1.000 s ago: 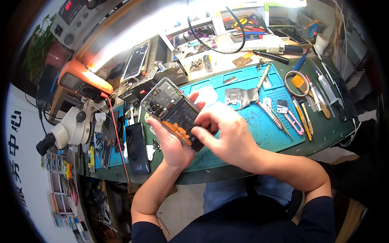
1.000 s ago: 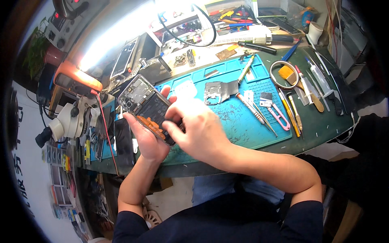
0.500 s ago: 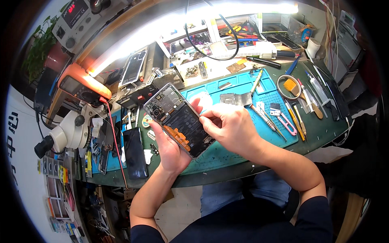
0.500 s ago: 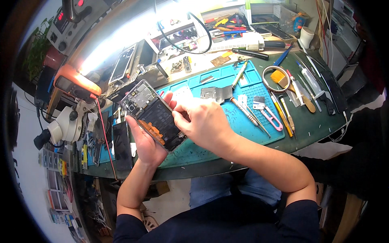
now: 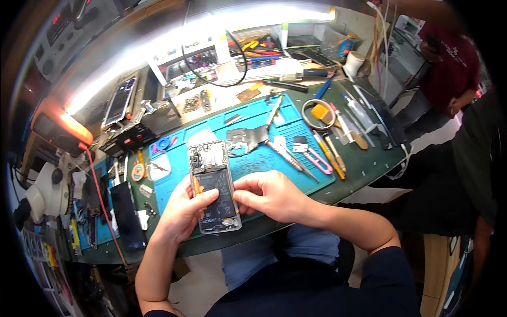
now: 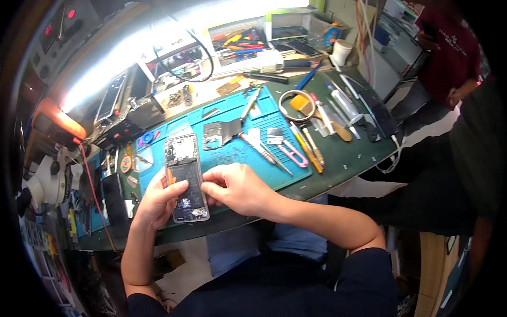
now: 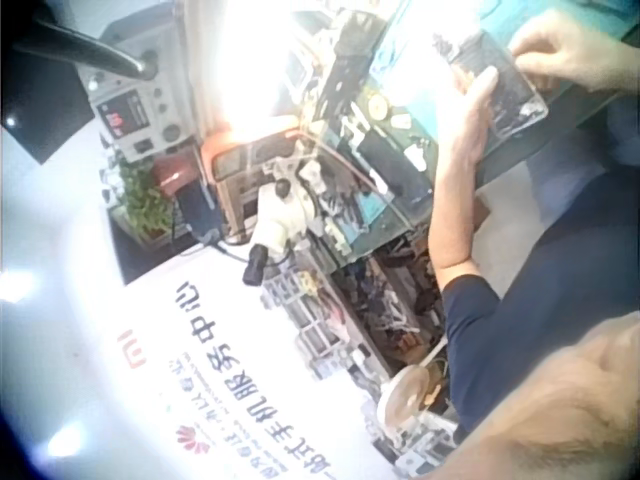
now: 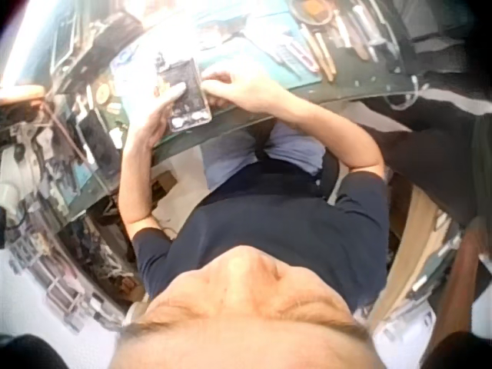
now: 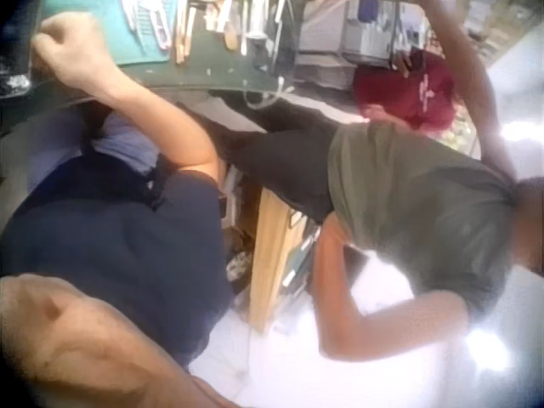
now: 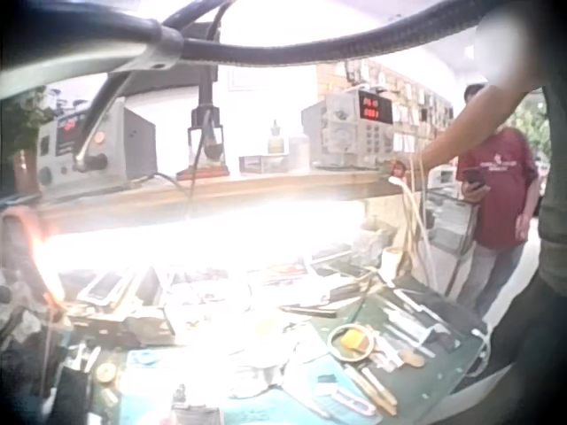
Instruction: The person disassembles a smartphone on a workbench, using tweezers and a spudger to remove the back cover, disconnect ribbon cables, and extract the battery. They briefly handle another phone to make a call before returning to the disassembly and reassembly of the first device.
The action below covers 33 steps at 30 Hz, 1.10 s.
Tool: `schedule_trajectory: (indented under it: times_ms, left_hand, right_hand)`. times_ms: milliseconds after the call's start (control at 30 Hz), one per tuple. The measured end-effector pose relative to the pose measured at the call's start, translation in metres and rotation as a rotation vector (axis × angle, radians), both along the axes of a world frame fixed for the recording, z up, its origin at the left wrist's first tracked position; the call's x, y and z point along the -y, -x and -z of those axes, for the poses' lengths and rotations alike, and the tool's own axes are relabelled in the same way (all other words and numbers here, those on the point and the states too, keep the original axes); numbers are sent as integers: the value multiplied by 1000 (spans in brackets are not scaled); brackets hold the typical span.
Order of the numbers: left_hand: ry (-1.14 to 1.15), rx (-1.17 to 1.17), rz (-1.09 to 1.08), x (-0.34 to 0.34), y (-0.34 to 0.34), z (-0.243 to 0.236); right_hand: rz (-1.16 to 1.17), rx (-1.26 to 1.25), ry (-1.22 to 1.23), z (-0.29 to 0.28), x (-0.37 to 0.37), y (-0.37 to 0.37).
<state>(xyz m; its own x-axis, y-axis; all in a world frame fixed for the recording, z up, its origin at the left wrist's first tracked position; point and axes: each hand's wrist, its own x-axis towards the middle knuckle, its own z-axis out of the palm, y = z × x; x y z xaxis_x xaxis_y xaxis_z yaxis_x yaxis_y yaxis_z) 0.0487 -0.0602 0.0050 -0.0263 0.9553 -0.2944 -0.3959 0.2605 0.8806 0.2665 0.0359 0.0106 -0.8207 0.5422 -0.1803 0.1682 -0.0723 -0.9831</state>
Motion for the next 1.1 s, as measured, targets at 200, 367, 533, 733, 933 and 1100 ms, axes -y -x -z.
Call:
schedule_trajectory:
  times_ms: [200, 367, 533, 733, 933, 1100]
  left_hand:
    - [-95, -63, -82, -3, -5, 3]
    - [-172, -79, -181, -4, -4, 4]
    - [-171, -56, -200, -2, 3, 3]
    - [-189, 37, -195, -3, 4, 7]
    - [-244, -60, -246, -4, 2, 9]
    - [-229, -63, -257, -2, 4, 11]
  right_hand:
    - [482, 402, -1325, -11, -21, -82]
    - [490, 722, -1161, -8, -39, -133]
    - [483, 690, -1185, -4, -37, -140]
    - [556, 695, -1204, -4, -47, -142]
    - [525, 735, -1165, -13, -60, -141]
    - [507, 847, -1069, -19, -70, -139]
